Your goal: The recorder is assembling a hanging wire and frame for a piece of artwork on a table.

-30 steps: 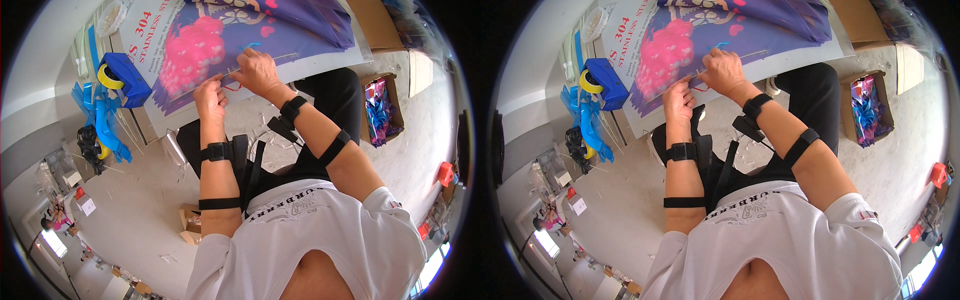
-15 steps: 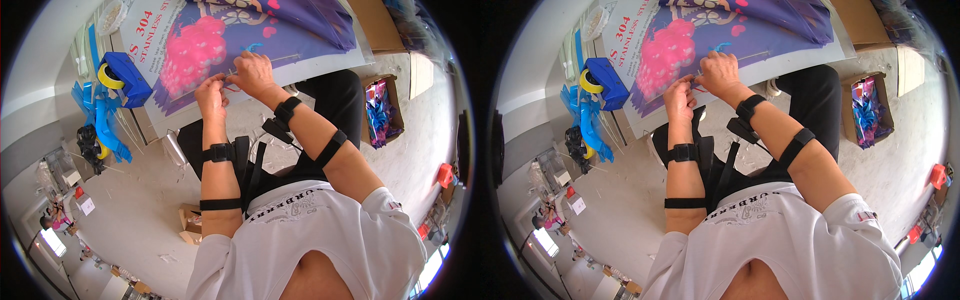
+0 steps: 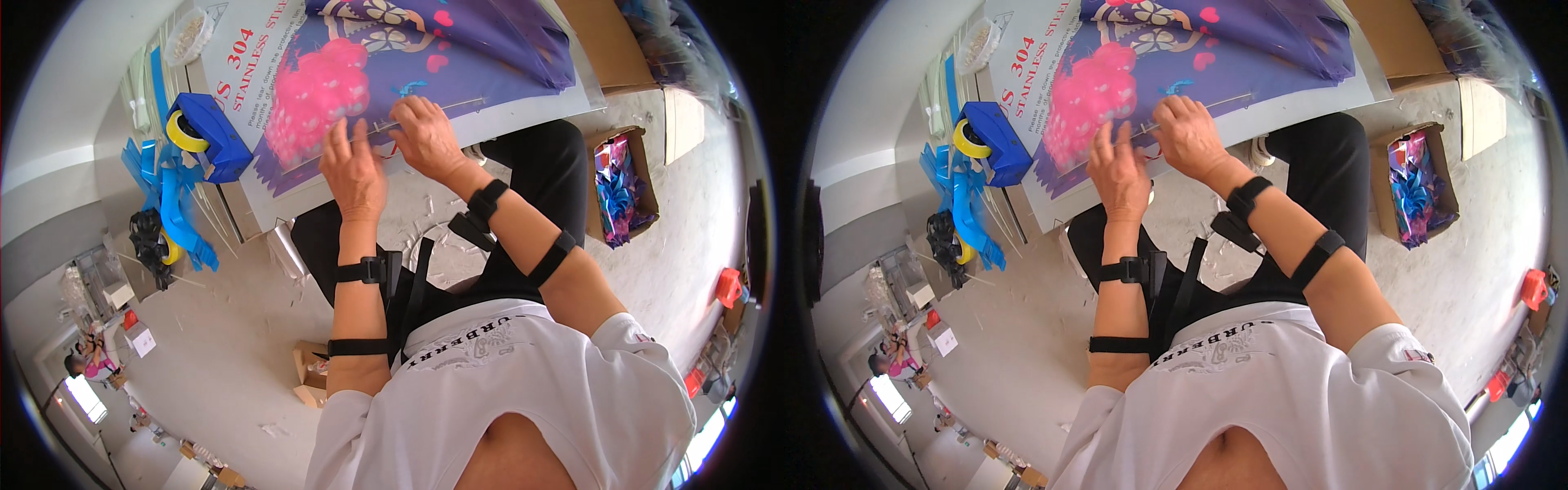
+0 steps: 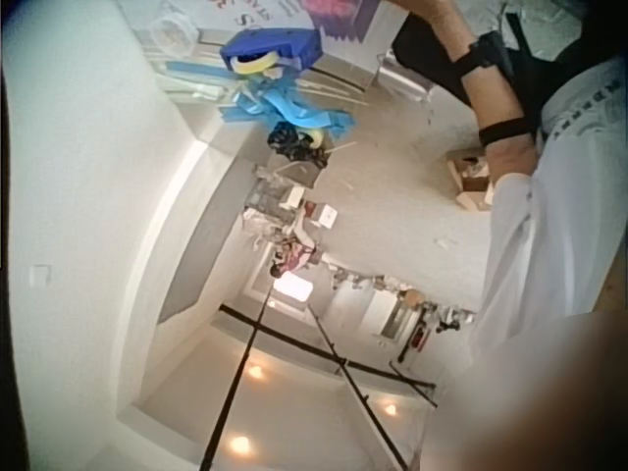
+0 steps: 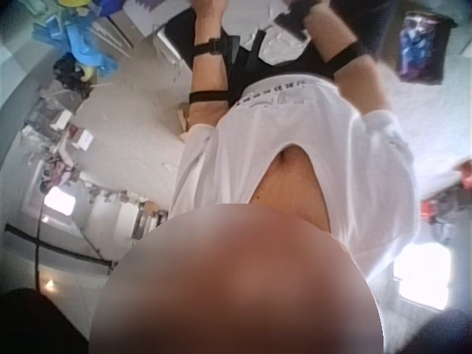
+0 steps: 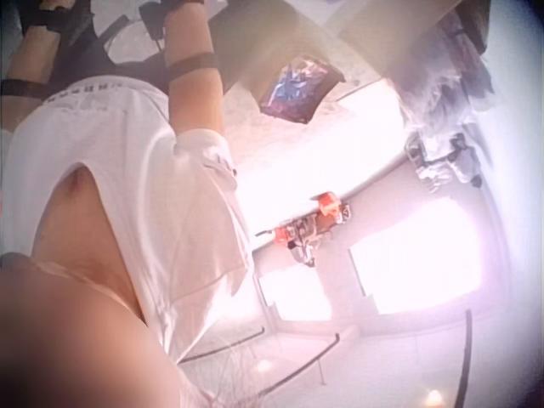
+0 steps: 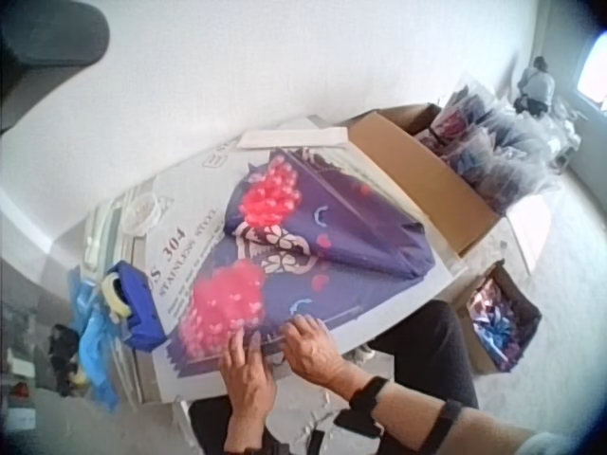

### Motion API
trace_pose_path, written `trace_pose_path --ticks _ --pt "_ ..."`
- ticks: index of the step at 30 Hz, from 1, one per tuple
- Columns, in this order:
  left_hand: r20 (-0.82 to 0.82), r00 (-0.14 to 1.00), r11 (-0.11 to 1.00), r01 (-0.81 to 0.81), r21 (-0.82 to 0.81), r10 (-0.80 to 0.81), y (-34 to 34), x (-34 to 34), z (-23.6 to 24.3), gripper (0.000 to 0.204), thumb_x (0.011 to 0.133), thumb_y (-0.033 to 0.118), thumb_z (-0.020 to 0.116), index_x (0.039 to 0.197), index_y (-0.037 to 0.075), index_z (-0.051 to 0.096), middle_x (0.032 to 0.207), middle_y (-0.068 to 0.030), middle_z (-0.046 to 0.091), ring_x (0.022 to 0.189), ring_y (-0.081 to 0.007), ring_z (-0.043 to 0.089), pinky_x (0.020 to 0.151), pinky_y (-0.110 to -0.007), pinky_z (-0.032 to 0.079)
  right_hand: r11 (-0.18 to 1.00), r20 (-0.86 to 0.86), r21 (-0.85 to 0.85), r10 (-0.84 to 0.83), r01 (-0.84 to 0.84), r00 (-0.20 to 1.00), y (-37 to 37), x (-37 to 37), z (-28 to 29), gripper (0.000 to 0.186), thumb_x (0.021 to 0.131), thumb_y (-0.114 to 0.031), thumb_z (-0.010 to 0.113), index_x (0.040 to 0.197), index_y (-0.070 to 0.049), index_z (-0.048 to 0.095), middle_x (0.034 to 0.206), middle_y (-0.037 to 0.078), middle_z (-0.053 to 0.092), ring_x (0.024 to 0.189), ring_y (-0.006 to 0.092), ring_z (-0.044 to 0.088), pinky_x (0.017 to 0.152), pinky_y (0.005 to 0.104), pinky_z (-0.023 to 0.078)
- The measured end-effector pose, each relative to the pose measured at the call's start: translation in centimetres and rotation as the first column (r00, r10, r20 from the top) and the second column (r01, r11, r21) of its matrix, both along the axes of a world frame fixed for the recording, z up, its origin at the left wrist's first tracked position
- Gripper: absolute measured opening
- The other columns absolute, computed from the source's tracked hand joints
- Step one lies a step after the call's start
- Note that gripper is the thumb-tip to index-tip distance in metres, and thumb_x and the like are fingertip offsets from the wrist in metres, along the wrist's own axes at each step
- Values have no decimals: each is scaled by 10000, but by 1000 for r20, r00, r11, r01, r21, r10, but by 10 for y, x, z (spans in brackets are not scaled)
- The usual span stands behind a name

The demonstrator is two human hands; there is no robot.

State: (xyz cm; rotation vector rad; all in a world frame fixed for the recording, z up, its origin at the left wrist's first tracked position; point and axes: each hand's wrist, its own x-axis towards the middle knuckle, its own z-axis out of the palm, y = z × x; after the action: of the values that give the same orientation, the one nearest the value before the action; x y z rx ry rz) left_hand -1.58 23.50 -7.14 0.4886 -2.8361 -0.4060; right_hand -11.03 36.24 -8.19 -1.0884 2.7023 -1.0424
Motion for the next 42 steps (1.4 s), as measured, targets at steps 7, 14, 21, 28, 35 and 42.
trace_pose_path --ticks 7,14,21,28,35,42 --pt "189 980 994 71 -82 -54 10 3 -7 582 934 425 443 1404 97 343 1485 -144 266 1380 -326 218 1070 -578 182 940 -215 288 249 -182 944 14 10 -7 609 870 -318 531 1400 -80 348 1483 84 296 1382 220 238 1141 404 132" --pt "326 934 983 -95 -157 143 -29 26 -3 638 932 474 412 1437 107 277 1511 -119 223 1386 -307 216 1074 -594 170 918 -178 388 164 -84 970 51 -2 -5 778 848 -496 533 1448 -96 241 1514 60 220 1397 214 194 1147 412 106" --pt "33 887 887 -462 7 461 -133 58 -11 245 790 183 663 999 57 648 1006 -150 608 977 -346 558 845 -435 454 904 -131 423 125 -58 983 52 -3 1 786 855 -476 545 1453 -92 211 1522 54 188 1406 213 157 1155 403 90" --pt "65 917 888 -398 229 394 -165 46 -20 111 716 109 705 824 91 683 790 -108 629 714 -286 599 673 -392 485 913 -170 406 122 -43 978 50 -3 0 752 856 -499 532 1436 -100 270 1509 52 227 1399 209 177 1151 410 104" --pt "22 781 377 -326 867 624 -139 30 24 78 817 29 632 777 5 569 636 -44 555 474 -122 501 439 -252 418 1000 -180 22 -8 13 984 63 -23 -1 570 768 -210 669 1292 -105 472 1309 78 493 1205 285 450 1018 440 335" --pt "-17 406 -58 171 983 914 -114 5 28 270 894 303 578 980 52 531 731 -49 534 660 -144 491 640 -325 428 990 -308 90 -78 111 948 81 -71 -2 116 769 -132 644 867 -73 627 870 68 617 850 300 582 713 421 460"
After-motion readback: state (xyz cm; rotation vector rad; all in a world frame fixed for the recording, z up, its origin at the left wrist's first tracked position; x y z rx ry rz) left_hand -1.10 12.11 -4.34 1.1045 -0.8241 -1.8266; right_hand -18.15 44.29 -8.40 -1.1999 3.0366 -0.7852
